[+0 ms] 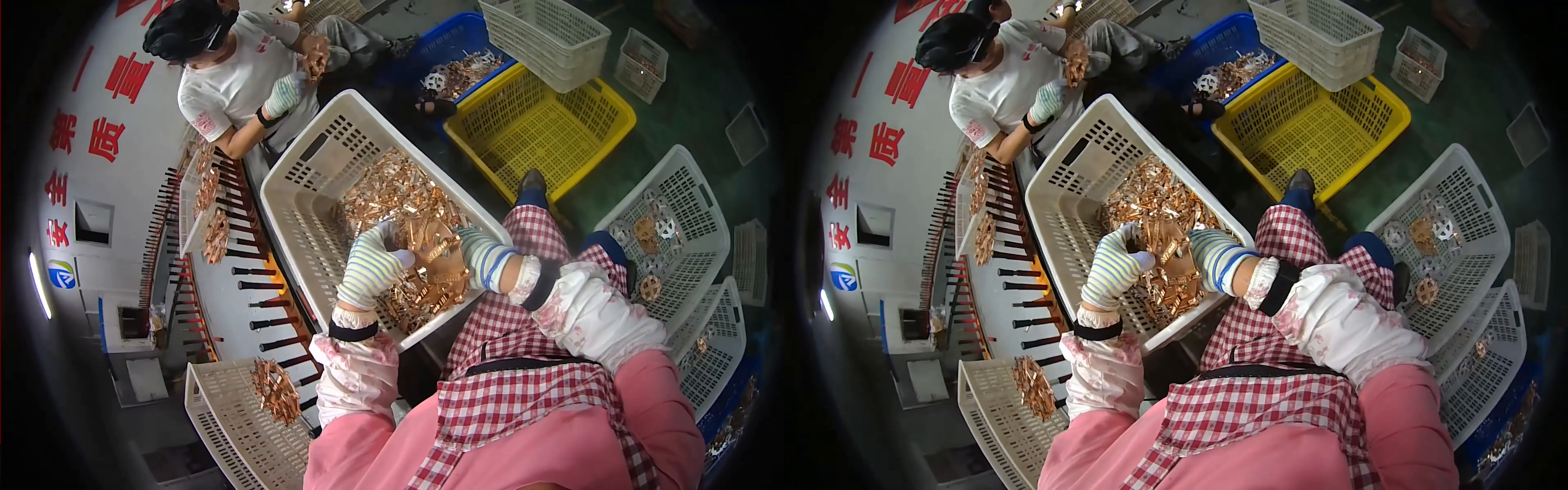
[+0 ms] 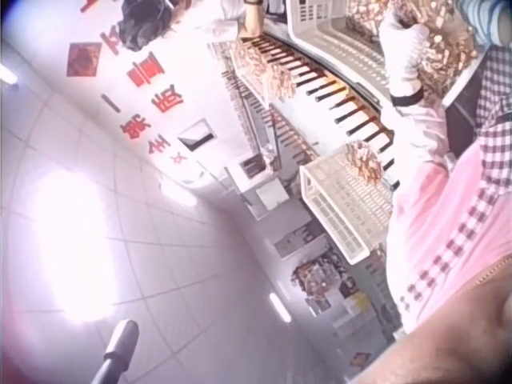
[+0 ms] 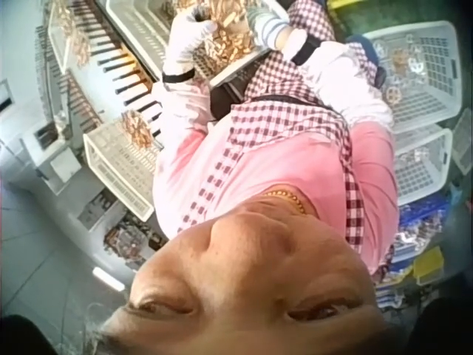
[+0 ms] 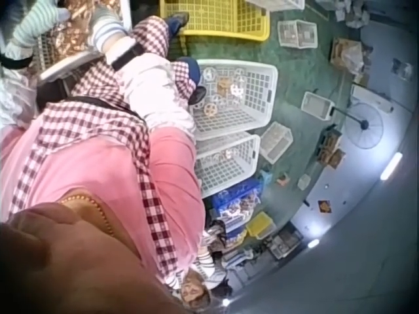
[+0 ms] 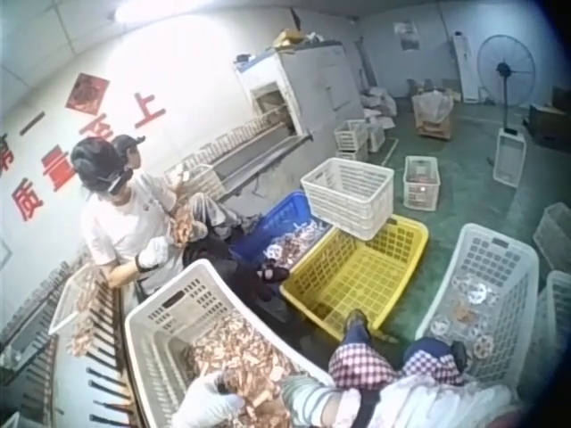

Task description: Sort and organize copper-colored metal hardware components into different containers.

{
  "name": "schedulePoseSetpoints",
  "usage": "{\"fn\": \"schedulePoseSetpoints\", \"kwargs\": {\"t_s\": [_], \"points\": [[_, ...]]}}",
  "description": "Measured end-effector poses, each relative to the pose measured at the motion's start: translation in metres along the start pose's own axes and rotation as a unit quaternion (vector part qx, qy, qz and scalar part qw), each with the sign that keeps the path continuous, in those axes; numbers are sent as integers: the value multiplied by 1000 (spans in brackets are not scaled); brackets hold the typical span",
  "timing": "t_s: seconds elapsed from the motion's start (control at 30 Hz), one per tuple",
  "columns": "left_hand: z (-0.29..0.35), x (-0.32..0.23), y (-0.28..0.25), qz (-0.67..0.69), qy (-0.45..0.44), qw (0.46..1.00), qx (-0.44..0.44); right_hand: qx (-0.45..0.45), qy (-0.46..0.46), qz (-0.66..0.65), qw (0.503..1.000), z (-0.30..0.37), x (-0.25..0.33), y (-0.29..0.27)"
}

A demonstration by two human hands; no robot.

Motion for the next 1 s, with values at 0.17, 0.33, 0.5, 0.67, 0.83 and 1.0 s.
{"fn": "schedulePoseSetpoints", "kwargs": {"t_s": [0.17, 0.33, 0.5, 0.67, 0.83, 1.0], "points": [[3, -4, -4, 3, -40, 999, -8, -13, -30, 8, 999, 9, 9, -13], [-3, -5, 6, 47, 46, 998, 2, -81, -197, -227, 950, 1, 4, -12], [-6, -2, 1, -39, 128, 985, -109, -189, -166, 33, 967, 28, 28, -39], [9, -36, 9, -119, 205, 964, -120, -179, -114, 42, 976, 16, 10, -15], [11, -35, -4, -263, 347, 884, -171, -262, -161, -91, 947, 25, 12, -19], [8, -36, 0, -76, 265, 959, -62, -261, -180, 5, 948, 14, -30, 7]]}}
Point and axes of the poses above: each hand's wrist, its own z-axis away from the middle knuckle, its own y-axis out of the palm, x = y × z, the point moved 5 cm from there along -z, towards the middle knuckle, and after that the axes turned 2 degrees about y, right-handed, at the moved point
